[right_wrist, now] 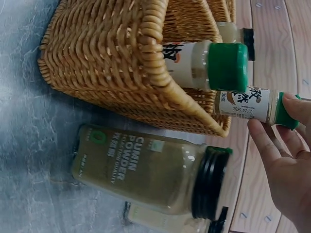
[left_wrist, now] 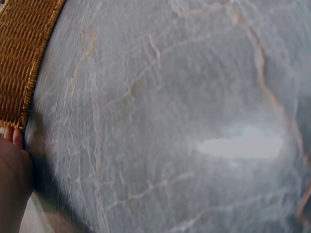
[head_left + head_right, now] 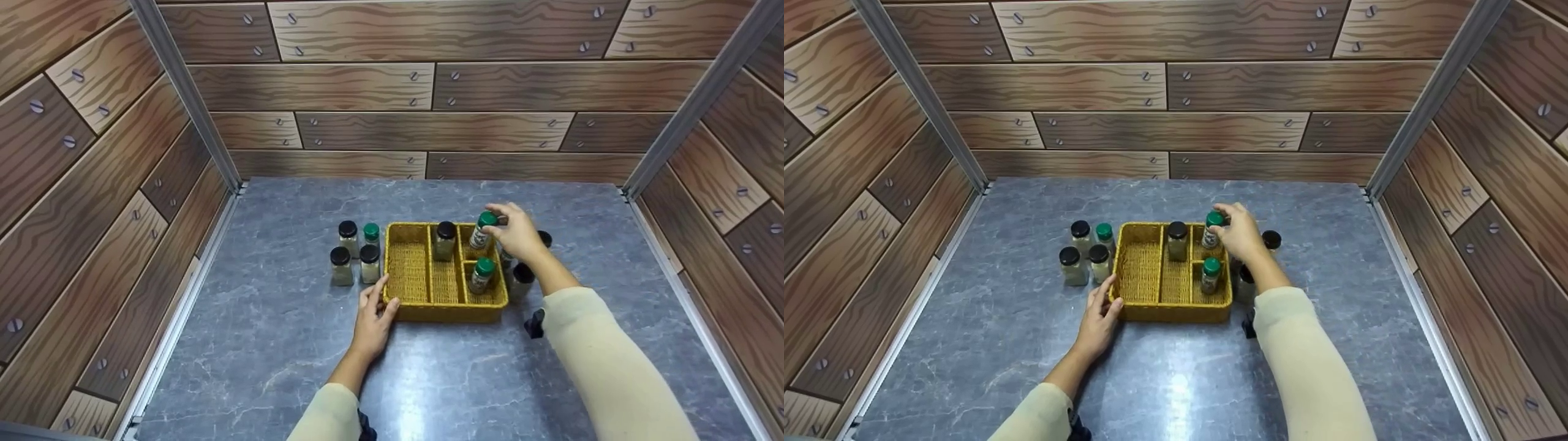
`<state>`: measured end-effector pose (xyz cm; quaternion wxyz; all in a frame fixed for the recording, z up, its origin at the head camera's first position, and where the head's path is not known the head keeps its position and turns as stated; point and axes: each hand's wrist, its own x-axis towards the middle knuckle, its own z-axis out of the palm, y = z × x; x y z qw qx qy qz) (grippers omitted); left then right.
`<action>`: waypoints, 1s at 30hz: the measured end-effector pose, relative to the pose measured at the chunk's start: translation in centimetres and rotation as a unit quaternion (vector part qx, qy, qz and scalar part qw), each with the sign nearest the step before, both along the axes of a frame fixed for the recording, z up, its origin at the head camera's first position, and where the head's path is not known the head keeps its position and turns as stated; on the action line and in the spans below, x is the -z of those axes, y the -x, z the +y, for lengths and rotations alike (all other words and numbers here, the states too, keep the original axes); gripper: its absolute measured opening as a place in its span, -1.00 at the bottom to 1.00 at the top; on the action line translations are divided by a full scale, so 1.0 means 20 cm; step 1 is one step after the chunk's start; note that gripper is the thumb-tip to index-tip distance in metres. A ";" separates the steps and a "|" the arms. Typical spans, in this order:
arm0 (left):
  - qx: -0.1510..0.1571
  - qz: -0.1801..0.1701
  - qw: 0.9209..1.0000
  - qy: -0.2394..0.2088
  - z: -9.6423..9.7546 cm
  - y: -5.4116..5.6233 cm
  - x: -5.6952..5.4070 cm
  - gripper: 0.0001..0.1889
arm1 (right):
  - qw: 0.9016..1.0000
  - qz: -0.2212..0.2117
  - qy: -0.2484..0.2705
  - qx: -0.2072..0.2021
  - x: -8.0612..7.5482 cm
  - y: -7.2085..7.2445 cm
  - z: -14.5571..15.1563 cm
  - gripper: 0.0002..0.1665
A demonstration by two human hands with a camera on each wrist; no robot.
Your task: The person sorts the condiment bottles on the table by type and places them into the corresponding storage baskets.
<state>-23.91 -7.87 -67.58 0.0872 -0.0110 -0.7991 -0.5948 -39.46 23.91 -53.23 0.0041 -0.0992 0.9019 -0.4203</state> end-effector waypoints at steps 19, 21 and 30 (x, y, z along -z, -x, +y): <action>-0.001 0.010 1.000 -0.001 0.00 0.01 0.00 -0.39 | 0.996 -0.060 -0.067 0.003 0.10 0.07 -0.04 -0.42; 0.001 0.012 1.000 -0.002 0.00 0.01 0.01 -0.39 | 0.996 -0.057 -0.074 0.003 0.10 0.08 -0.05 -0.42; 0.001 0.012 1.000 0.003 0.00 0.01 0.01 -0.39 | 0.994 -0.048 -0.095 0.003 0.11 0.10 -0.07 -0.44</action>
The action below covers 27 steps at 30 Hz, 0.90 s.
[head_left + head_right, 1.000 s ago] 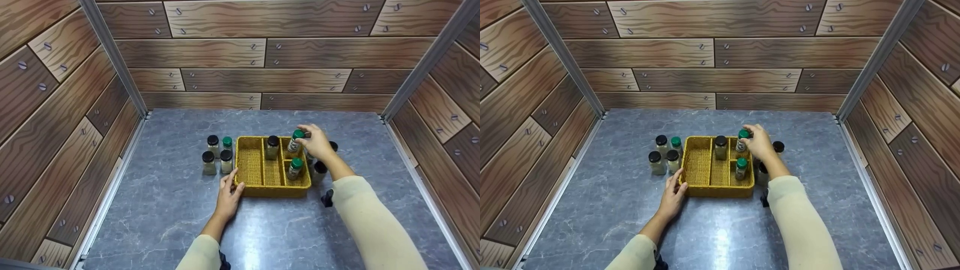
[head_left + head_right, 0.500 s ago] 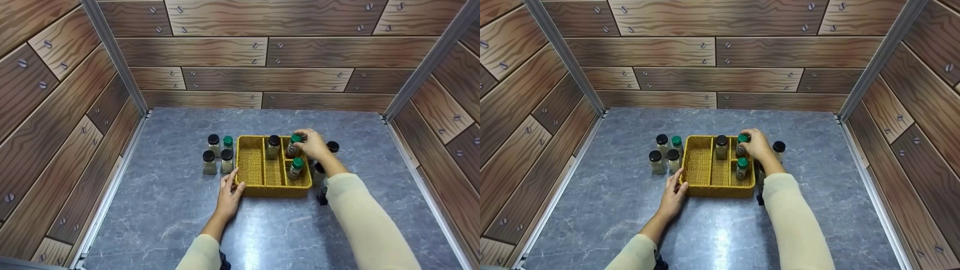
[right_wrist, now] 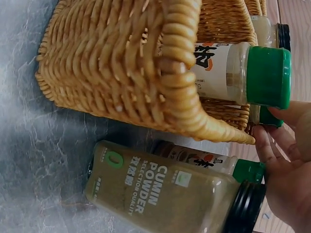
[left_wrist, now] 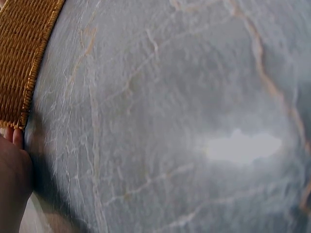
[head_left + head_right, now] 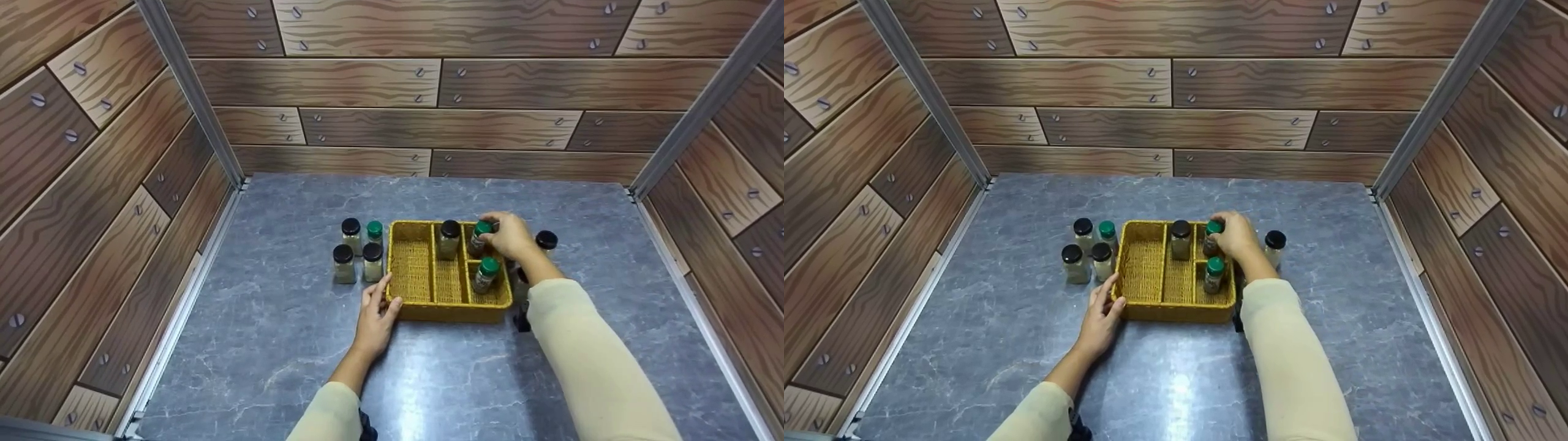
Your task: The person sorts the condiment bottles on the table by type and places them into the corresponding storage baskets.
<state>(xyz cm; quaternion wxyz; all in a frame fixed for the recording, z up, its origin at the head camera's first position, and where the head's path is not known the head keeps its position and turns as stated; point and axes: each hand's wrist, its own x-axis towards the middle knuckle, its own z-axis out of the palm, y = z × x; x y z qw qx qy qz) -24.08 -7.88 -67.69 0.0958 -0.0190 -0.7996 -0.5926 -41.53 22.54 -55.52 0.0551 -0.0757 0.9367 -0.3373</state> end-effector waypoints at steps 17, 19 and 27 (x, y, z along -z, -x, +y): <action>0.002 -0.003 1.000 -0.001 0.00 0.00 0.00 -0.39 | 0.999 0.003 -0.037 -0.015 -0.02 0.00 -0.02 -0.28; 0.002 0.000 1.000 -0.003 0.00 0.00 0.00 -0.38 | 0.999 -0.002 -0.034 -0.019 -0.02 0.00 -0.02 -0.25; 0.000 0.003 1.000 -0.015 0.00 0.00 0.00 -0.39 | 1.000 -0.019 0.002 -0.021 -0.03 -0.01 -0.01 -0.22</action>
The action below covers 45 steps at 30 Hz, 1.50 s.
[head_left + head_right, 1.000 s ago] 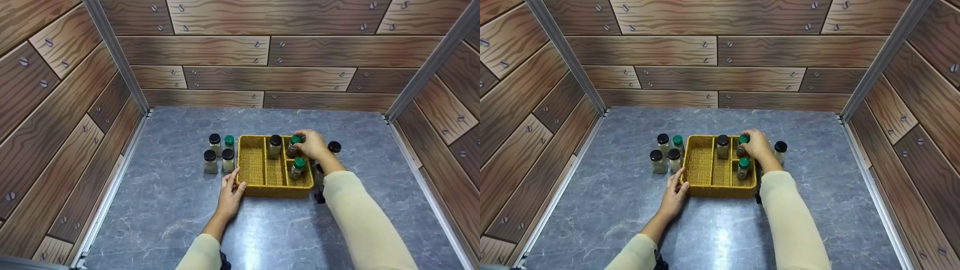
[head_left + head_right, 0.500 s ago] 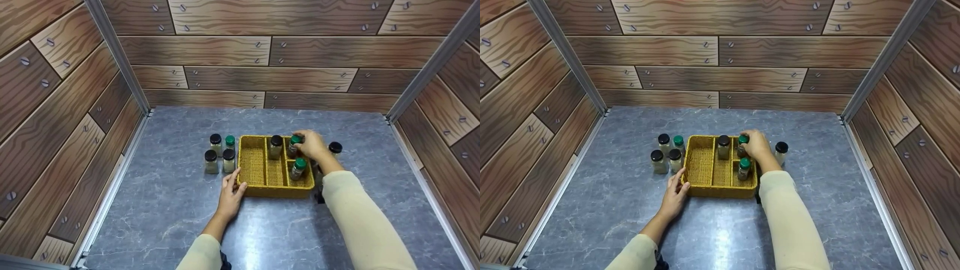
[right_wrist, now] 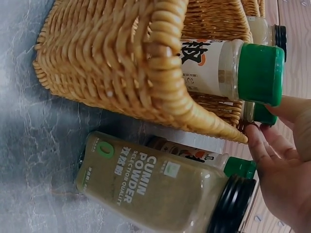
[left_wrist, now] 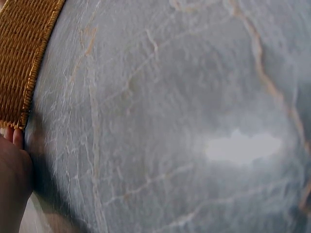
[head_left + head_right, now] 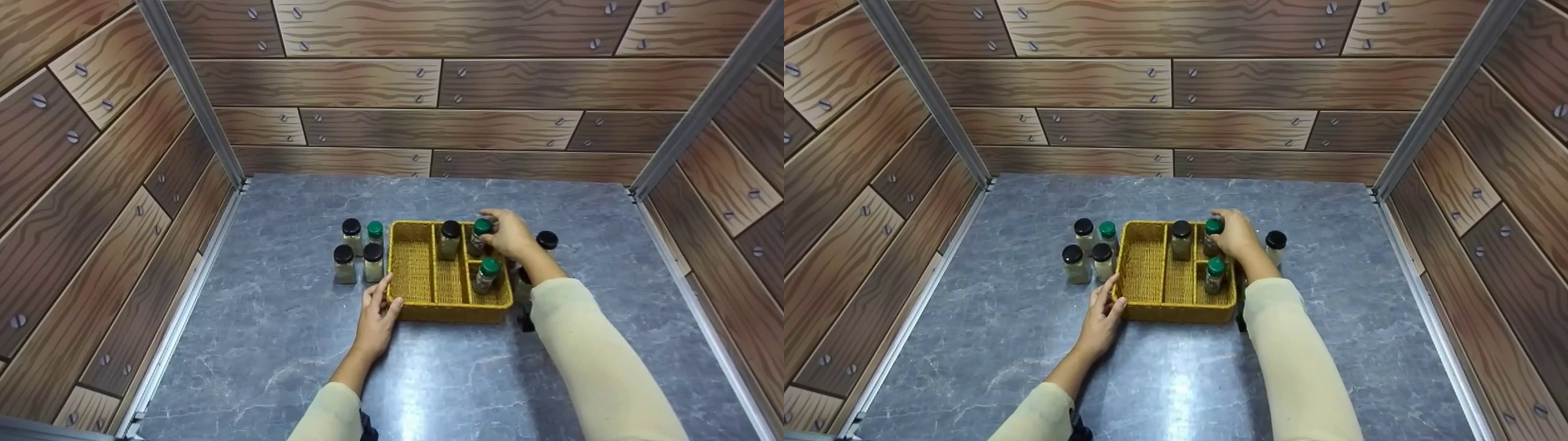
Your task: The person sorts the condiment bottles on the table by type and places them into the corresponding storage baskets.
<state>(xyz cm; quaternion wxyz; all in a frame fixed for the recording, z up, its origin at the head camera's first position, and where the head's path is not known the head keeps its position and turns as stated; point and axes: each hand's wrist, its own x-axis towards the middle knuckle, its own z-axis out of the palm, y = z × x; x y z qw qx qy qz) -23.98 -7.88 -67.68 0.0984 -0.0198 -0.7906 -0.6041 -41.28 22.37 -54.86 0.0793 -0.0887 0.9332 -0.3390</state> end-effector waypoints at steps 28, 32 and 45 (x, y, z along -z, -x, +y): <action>0.000 0.002 1.000 0.006 0.00 0.01 0.01 -0.40 | 0.999 0.047 0.009 -0.020 -0.09 -0.11 0.26 -0.31; -0.001 0.002 1.000 0.006 0.00 0.01 0.01 -0.40 | 0.999 0.044 0.016 -0.018 -0.11 -0.13 0.31 -0.31; 0.000 0.002 1.000 0.006 0.00 0.00 0.00 -0.39 | 0.996 0.075 0.051 -0.010 -0.10 -0.26 0.44 -0.34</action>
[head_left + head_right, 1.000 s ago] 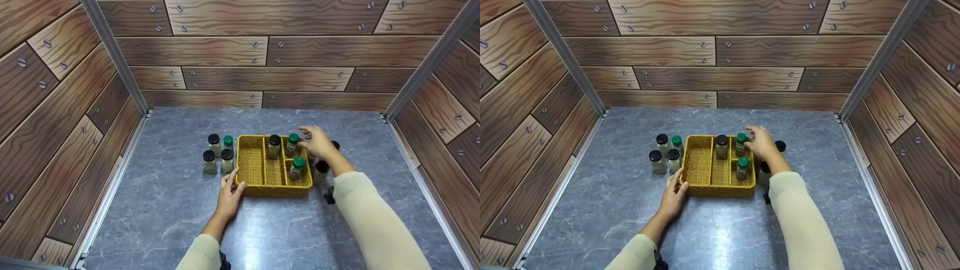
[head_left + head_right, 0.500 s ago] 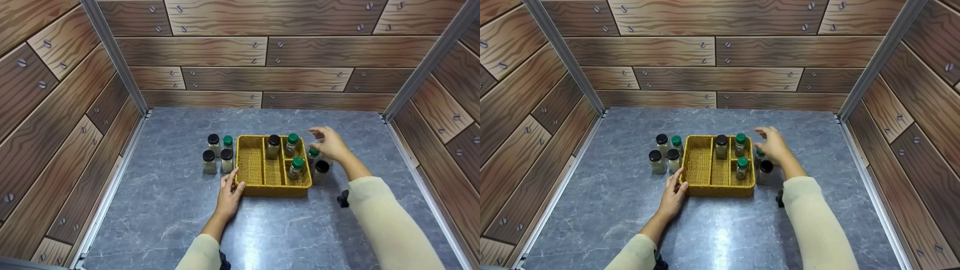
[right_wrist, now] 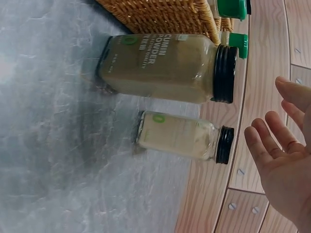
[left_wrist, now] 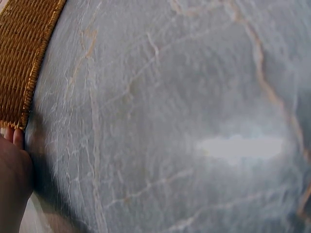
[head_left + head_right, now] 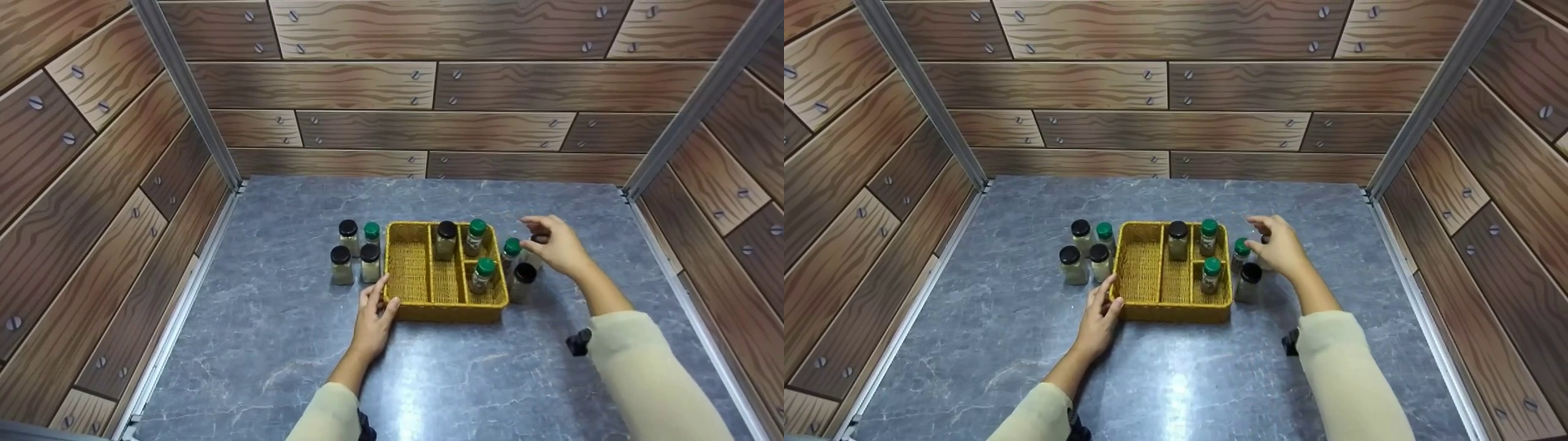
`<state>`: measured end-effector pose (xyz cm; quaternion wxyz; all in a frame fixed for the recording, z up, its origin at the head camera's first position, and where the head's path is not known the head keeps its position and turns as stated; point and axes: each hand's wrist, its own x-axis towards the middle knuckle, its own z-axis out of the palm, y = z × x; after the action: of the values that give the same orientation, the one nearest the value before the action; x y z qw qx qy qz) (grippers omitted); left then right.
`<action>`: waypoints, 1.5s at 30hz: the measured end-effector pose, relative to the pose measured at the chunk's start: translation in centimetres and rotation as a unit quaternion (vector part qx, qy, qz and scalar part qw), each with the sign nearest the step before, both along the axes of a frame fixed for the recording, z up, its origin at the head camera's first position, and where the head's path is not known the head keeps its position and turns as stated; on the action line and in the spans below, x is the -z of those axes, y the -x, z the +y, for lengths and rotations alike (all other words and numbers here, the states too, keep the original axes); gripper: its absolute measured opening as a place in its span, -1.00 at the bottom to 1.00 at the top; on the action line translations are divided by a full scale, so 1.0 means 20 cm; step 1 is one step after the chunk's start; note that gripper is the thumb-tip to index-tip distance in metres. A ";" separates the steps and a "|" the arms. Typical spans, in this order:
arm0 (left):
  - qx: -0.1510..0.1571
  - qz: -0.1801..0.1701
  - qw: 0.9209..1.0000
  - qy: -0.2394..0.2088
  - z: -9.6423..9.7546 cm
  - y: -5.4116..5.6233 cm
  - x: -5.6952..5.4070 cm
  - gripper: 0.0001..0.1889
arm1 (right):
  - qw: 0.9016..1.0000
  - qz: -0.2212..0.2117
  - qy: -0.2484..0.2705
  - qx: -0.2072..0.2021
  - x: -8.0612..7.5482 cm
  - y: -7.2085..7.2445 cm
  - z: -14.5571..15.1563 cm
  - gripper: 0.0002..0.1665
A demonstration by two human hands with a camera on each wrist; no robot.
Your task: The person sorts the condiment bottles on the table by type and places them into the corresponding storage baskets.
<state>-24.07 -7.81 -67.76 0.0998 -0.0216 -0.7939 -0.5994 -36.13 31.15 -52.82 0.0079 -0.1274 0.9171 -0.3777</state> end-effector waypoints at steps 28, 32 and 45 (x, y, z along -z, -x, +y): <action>0.002 -0.007 1.000 -0.001 0.00 0.00 0.00 -0.39 | 0.990 -0.038 0.132 0.005 0.33 -0.28 0.10 -0.13; 0.003 -0.006 1.000 -0.004 0.00 0.00 0.00 -0.39 | 0.992 -0.031 0.123 0.014 0.37 -0.28 0.08 -0.13; 0.008 -0.001 1.000 -0.001 -0.01 0.00 -0.01 -0.40 | 0.990 -0.027 0.126 0.049 0.42 -0.28 0.01 -0.30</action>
<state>-24.00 -7.94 -67.66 0.0939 -0.0269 -0.7930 -0.6013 -30.57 31.44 -61.20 -0.0024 -0.0718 0.8670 -0.4930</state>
